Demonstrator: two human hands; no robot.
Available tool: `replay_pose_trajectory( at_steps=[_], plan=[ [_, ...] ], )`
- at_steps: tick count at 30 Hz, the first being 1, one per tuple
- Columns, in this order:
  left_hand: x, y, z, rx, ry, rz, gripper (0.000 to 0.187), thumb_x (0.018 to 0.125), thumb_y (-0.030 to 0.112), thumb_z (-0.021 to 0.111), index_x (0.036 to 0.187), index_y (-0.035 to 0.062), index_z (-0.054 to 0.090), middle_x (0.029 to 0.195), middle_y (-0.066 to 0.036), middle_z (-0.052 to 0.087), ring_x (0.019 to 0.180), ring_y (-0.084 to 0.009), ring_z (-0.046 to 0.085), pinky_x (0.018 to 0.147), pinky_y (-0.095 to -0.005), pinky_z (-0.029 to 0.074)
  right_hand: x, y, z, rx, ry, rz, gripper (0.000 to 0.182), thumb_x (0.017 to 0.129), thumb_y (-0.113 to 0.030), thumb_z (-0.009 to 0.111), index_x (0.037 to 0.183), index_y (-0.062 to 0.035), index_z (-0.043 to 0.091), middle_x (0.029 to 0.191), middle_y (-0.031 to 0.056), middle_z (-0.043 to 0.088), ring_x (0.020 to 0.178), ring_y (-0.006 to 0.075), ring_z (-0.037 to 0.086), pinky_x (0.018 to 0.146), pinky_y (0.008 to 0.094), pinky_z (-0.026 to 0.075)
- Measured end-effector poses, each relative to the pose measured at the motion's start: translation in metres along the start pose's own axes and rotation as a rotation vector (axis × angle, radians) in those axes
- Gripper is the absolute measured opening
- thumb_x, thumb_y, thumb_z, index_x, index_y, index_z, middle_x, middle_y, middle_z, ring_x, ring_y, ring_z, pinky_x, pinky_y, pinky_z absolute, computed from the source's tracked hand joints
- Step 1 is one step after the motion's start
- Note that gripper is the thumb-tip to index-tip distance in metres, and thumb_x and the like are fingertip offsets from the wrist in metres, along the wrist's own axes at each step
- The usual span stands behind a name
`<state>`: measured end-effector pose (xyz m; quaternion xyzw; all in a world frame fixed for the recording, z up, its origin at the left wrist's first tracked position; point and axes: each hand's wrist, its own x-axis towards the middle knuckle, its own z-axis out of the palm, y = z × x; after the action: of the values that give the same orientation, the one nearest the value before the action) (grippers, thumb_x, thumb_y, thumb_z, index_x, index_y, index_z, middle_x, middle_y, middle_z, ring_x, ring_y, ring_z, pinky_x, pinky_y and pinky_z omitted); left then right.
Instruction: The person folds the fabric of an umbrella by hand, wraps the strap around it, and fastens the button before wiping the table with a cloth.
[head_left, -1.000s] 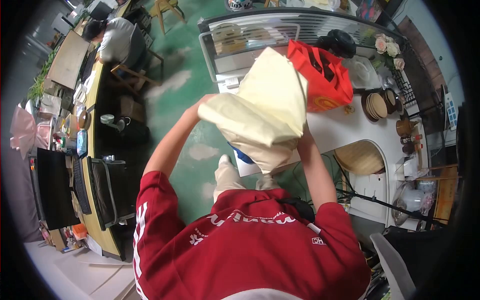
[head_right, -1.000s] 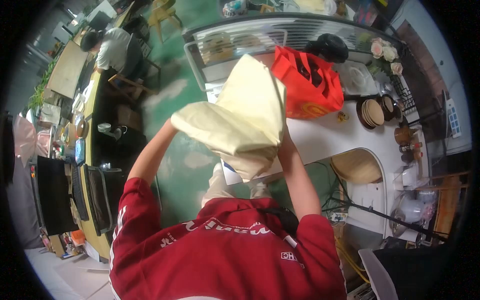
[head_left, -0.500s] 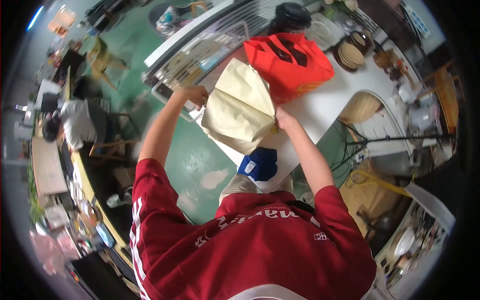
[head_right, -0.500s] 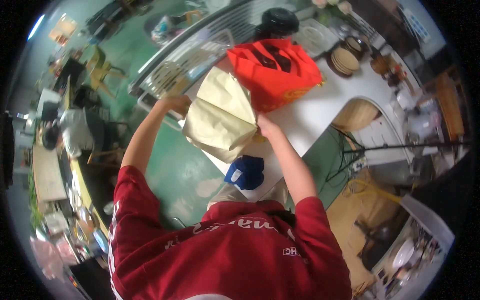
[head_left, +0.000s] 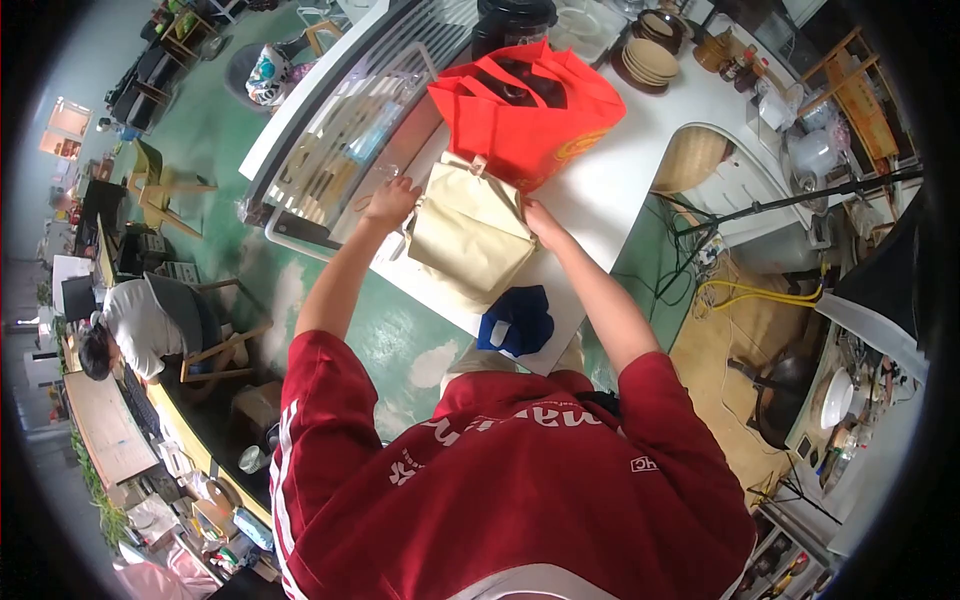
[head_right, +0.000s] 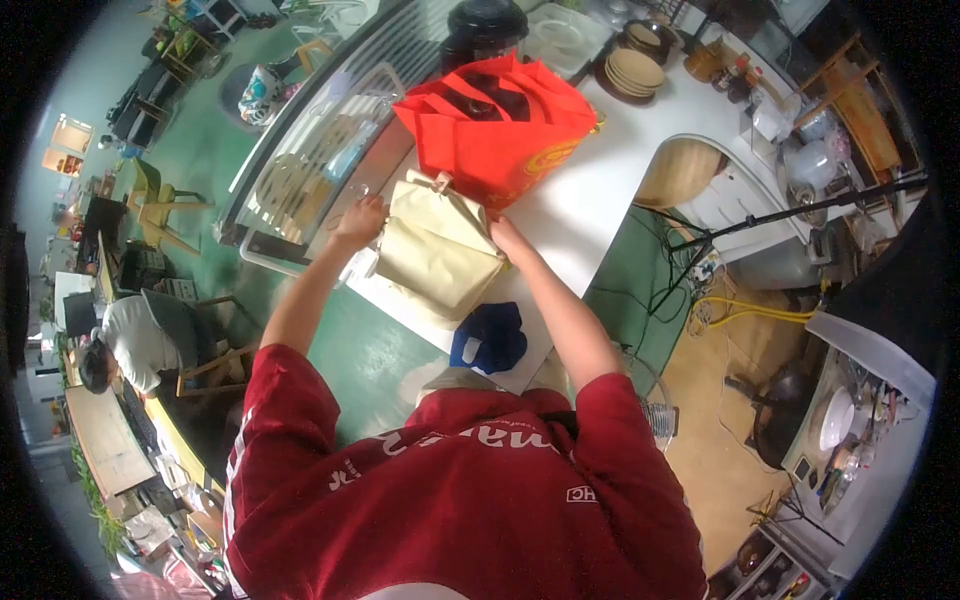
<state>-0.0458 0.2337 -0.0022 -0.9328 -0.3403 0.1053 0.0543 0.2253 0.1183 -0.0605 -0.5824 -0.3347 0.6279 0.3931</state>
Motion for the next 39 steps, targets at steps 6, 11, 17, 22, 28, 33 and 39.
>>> replay_pose_trajectory(
  at_steps=[6,11,17,22,28,33,39],
  plan=[
    [-0.027,0.006,-0.002,-0.114,0.085,-0.003,0.016,0.071,0.012,0.058,0.086,0.0095,0.06,0.079,-0.007,0.06,0.085,-0.0243,0.058,0.076,-0.0371,0.044,-0.028,-0.037,-0.003,0.065,-0.182,0.096,0.047,0.092,-0.037,0.039,0.122,-0.0019,0.045,0.115,0.0079,0.054,0.101,0.0146,0.05,0.086,0.027,0.04],
    [-0.073,0.012,-0.017,-0.414,-0.007,-0.139,0.022,0.064,0.016,0.066,0.085,0.009,0.059,0.075,-0.012,0.061,0.074,-0.0298,0.059,0.064,-0.039,0.046,-0.056,-0.104,-0.004,-0.506,-0.598,0.007,0.059,0.078,-0.033,0.063,0.124,-0.003,0.041,0.114,0.0095,0.054,0.102,0.0175,0.051,0.088,0.0274,0.039],
    [-0.157,0.083,-0.002,-0.595,0.097,-0.586,0.028,0.064,0.023,0.071,0.079,0.0027,0.059,0.068,-0.018,0.06,0.065,-0.0344,0.058,0.059,-0.0416,0.046,-0.047,-0.189,0.059,-1.094,-0.746,-0.27,0.048,0.067,-0.016,0.066,0.109,0.0028,0.05,0.098,0.0167,0.061,0.086,0.0215,0.059,0.076,0.0311,0.046],
    [-0.177,0.197,0.007,-0.983,0.498,-0.722,0.021,0.068,0.012,0.066,0.081,-0.0016,0.057,0.067,-0.021,0.058,0.062,-0.0373,0.057,0.058,-0.0422,0.045,-0.036,-0.208,0.14,-1.463,-0.837,-0.481,0.027,0.067,-0.022,0.064,0.087,-0.0038,0.063,0.081,0.0153,0.064,0.079,0.0286,0.062,0.072,0.0368,0.046],
    [-0.127,0.258,-0.003,-1.162,0.434,-1.174,0.027,0.074,0.02,0.061,0.068,-0.0058,0.055,0.057,-0.022,0.054,0.055,-0.0376,0.055,0.055,-0.0431,0.042,-0.013,-0.149,0.186,-1.907,-0.604,-0.902,0.034,0.062,-0.041,0.069,0.078,-0.0107,0.068,0.079,0.0099,0.065,0.078,0.0267,0.062,0.087,0.0515,0.034],
    [-0.079,0.261,0.008,-1.35,0.466,-1.325,0.034,0.078,0.022,0.054,0.074,-0.0121,0.054,0.056,-0.024,0.055,0.05,-0.0366,0.055,0.052,-0.0423,0.044,0.005,-0.116,0.191,-2.054,-0.677,-0.992,0.037,0.066,-0.035,0.067,0.093,-0.0103,0.064,0.099,0.0062,0.062,0.102,0.0238,0.053,0.098,0.0585,0.021],
    [-0.042,0.25,0.013,-1.734,0.477,-1.28,0.034,0.081,0.022,0.052,0.071,-0.0108,0.052,0.051,-0.016,0.054,0.045,-0.0241,0.055,0.045,-0.0377,0.043,-0.005,-0.061,0.169,-1.709,-0.436,-1.09,0.037,0.076,-0.011,0.049,0.113,-0.008,0.053,0.12,0.0059,0.05,0.121,0.025,0.036,0.101,0.0575,0.017]
  ],
)
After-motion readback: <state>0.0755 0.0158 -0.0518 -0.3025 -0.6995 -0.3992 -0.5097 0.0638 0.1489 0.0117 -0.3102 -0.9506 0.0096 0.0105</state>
